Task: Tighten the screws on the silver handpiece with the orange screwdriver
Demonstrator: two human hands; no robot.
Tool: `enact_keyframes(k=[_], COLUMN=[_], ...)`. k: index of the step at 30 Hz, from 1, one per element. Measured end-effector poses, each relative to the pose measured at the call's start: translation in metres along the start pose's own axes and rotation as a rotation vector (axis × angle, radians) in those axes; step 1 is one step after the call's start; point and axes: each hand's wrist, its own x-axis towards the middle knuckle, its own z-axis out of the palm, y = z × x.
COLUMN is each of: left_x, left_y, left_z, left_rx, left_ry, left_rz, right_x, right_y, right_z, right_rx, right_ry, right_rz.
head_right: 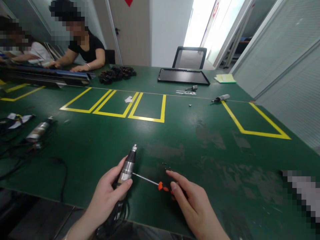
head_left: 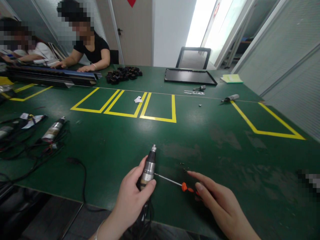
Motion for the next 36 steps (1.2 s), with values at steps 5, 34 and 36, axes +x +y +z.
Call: enact_keyframes(k=[5,34,36], left_x=[-0.0003,-0.0003,0.0000], left_y=[-0.0002,-0.0005,-0.0009], left_z=[0.0003,0.0008,0.0008], left_rx=[-0.004,0.007,0.014], left_ry=[0.001,-0.002,-0.006], left_rz=[-0.009,0.002,0.002], right_x=[0.0001,0.0030,0.0035], right_y=[-0.0011,-0.0048,-0.0060], right_z=[-0.0025,-0.0009,-0.0013], right_rx=[-0.065,-0.034,-0.036], right_ry=[0.102,0.152,0.130], right_rz=[-0.098,-0.197,-0.175])
